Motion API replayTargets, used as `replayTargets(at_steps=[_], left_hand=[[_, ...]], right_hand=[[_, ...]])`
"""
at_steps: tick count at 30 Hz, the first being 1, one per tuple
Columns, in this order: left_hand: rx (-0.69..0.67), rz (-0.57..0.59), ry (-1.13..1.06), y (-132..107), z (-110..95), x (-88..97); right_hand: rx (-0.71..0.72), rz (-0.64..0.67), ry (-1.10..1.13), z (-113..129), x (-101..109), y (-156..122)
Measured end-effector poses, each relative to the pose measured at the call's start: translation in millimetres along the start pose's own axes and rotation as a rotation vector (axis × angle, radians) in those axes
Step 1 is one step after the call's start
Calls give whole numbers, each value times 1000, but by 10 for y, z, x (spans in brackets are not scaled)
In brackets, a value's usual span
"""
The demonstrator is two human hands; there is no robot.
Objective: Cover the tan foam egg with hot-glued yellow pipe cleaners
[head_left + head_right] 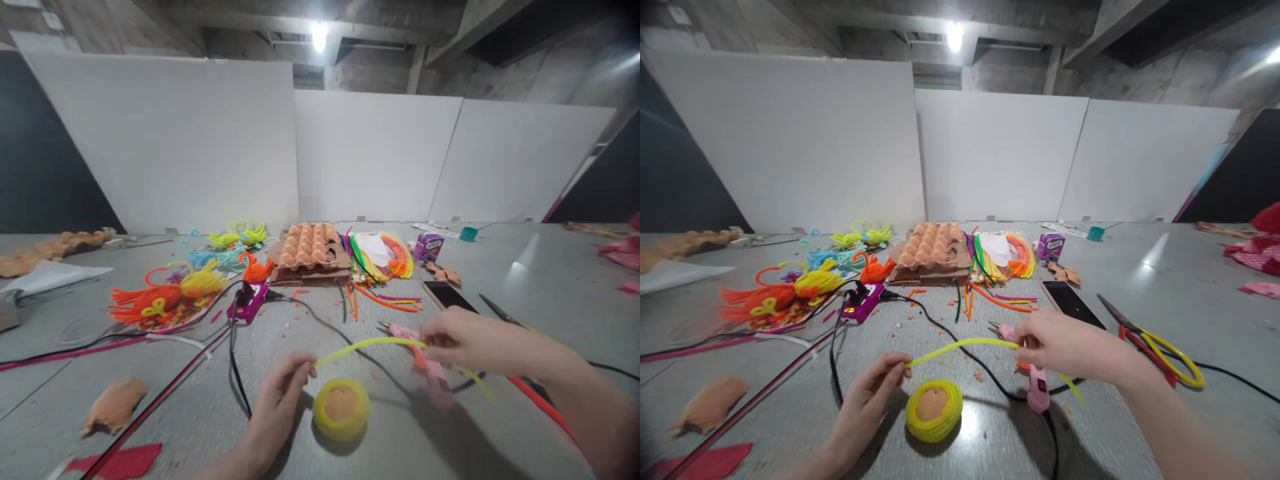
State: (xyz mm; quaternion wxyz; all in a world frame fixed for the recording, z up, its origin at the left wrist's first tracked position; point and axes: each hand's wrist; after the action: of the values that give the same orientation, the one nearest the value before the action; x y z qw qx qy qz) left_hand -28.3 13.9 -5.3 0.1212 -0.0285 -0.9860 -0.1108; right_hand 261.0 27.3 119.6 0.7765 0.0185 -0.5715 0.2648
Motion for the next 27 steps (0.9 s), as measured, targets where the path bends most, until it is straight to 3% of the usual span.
replayTargets(at_steps=[5, 13, 19, 27], left_hand=[[-70, 67, 40, -30, 30, 2], [-162, 148, 133, -87, -8, 21], [-227, 112, 191, -114, -2, 14], [-284, 4, 280, -94, 26, 43]], right_hand=[[60, 2, 43, 238, -127, 29], [108, -233, 122, 498, -333, 74], [130, -342, 360, 544, -240, 46], [-6, -278, 210, 436, -211, 78]])
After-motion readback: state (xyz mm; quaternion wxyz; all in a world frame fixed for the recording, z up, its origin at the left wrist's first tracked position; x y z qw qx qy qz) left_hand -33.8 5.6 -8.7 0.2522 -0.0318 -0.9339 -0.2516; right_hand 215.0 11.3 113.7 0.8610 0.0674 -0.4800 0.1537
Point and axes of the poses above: each hand's wrist, its own y-axis towards the middle knuckle, its own x-axis out of the back of the hand, z = x × y
